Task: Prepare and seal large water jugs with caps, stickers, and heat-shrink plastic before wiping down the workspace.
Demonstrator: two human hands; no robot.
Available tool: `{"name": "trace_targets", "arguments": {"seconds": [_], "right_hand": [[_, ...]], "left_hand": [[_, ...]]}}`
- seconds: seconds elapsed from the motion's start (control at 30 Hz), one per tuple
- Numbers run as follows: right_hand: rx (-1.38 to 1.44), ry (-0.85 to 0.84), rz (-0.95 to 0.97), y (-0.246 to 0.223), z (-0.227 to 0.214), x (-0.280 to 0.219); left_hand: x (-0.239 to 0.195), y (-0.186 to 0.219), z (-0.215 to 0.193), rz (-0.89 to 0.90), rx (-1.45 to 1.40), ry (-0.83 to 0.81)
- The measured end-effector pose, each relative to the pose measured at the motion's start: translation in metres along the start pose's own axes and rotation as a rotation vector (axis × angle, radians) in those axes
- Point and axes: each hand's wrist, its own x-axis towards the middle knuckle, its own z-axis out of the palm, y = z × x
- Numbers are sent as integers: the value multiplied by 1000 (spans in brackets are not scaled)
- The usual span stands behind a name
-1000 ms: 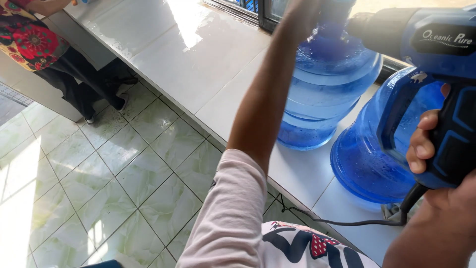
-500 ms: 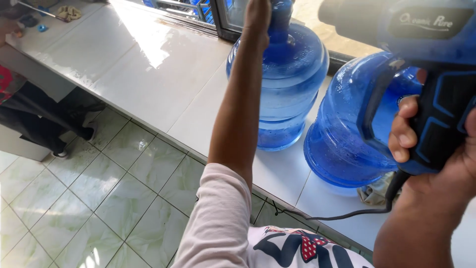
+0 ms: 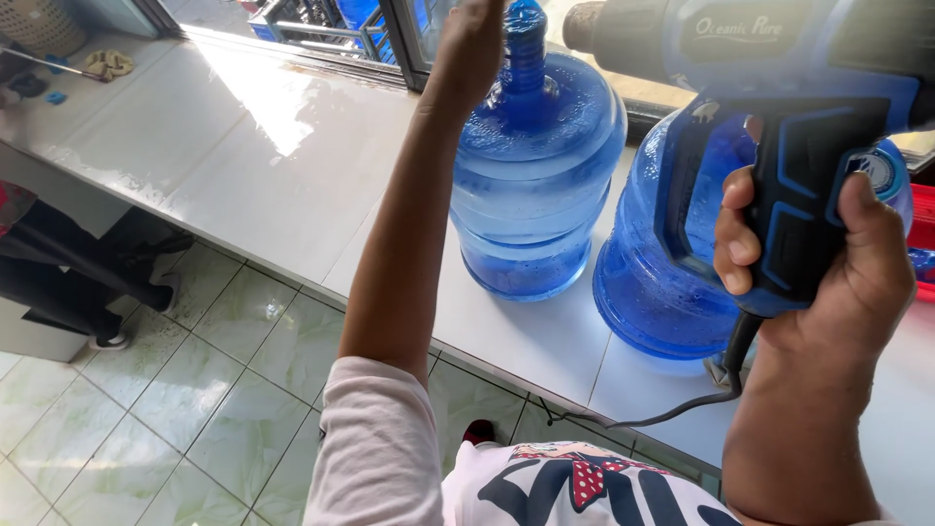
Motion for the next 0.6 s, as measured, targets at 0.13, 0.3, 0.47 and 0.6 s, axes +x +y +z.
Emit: {"name": "trace_targets", "arguments": {"seconds": [0.13, 0.3, 0.47, 0.6], "right_hand": [[17, 24, -13, 0, 7, -4], [18, 63, -25, 1, 28, -1], [25, 72, -11, 3, 37, 5], [19, 96, -8, 8, 42, 7]], "left_hand": [[11, 36, 12, -662, -1043, 358], [36, 51, 18, -859, -854, 527], [30, 17, -20, -701, -1425, -86], [27, -11, 24, -419, -1248, 137]]}}
